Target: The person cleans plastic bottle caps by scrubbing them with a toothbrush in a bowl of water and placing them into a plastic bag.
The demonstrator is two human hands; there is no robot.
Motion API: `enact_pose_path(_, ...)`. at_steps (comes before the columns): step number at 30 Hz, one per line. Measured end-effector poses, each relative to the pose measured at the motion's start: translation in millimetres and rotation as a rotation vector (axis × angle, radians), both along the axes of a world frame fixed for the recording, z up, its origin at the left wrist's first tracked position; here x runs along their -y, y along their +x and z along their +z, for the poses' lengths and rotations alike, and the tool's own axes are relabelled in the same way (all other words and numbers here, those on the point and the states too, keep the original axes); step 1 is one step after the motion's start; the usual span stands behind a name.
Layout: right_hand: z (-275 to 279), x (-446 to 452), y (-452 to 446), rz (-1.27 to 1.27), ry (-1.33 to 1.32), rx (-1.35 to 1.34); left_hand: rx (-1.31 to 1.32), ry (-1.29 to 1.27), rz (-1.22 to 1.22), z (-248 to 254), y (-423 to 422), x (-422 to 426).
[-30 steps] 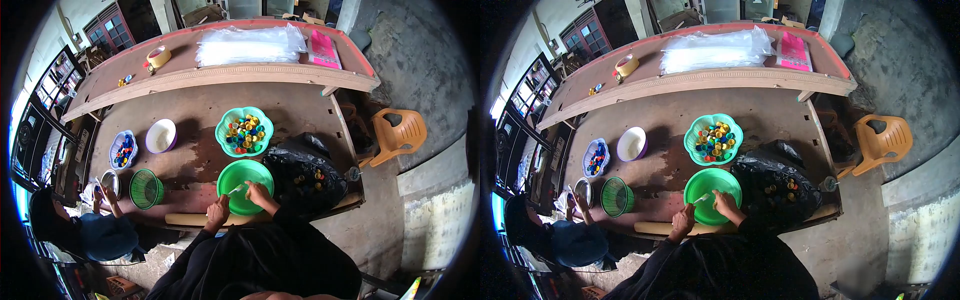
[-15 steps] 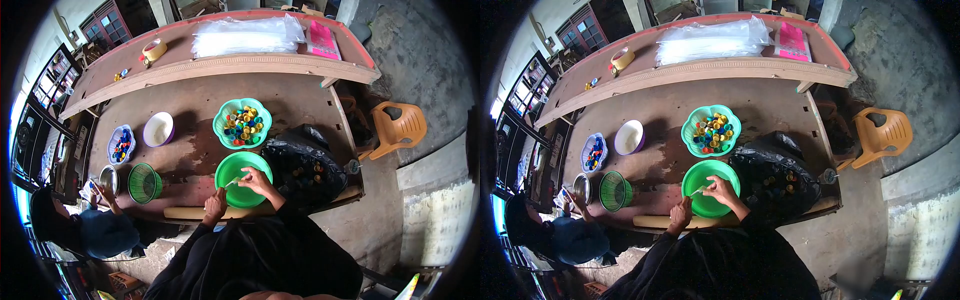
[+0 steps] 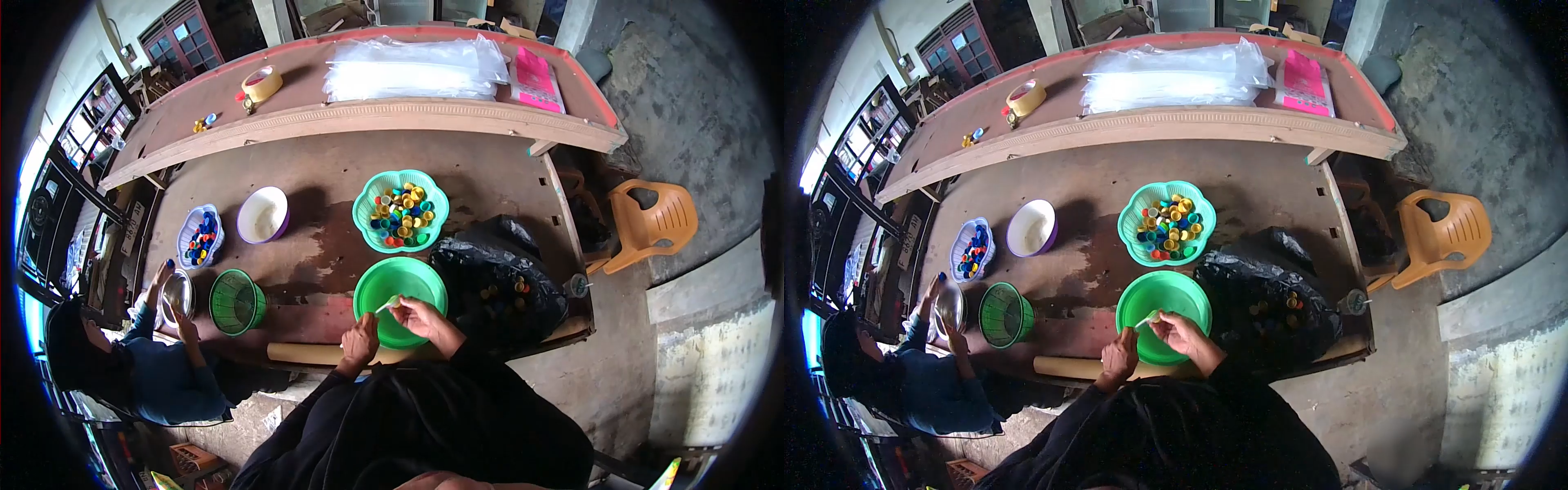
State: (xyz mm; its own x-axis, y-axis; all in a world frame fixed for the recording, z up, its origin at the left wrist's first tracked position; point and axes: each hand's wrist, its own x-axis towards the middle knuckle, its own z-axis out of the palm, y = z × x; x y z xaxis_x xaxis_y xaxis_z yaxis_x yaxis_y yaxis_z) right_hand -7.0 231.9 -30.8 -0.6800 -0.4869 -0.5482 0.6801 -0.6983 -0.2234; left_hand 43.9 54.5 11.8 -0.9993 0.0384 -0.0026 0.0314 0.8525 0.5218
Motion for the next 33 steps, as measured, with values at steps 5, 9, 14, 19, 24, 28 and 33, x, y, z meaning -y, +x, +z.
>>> enact_pose_path(5,7.9,-4.2,-4.2,0.153,0.874,-0.598,0.039,-0.016,0.078,-10.1,-7.2,10.4)
enact_pose_path(9,-28.6,-14.2,6.4,0.341,1.677,-1.186,0.056,-0.035,0.061,-2.6,-7.4,9.4)
enact_pose_path(14,14.3,-6.3,-2.5,0.456,1.540,-1.070,0.062,-0.023,-0.054,-10.7,4.6,7.0)
enact_pose_path(19,28.5,-11.8,-10.0,0.387,1.321,-1.048,0.010,-0.080,-0.077,-6.2,-5.5,4.4)
enact_pose_path(24,46.8,-14.5,-13.4,0.392,1.344,-1.016,-0.071,-0.059,-0.141,-4.0,-4.1,-0.5)
enact_pose_path(28,33.9,-11.1,-13.4,0.338,1.273,-0.985,-0.040,-0.045,-0.122,6.1,-8.8,0.5)
enact_pose_path(33,45.4,-16.3,-12.0,0.362,1.313,-1.011,0.040,-0.016,-0.055,-5.4,-6.5,6.4)
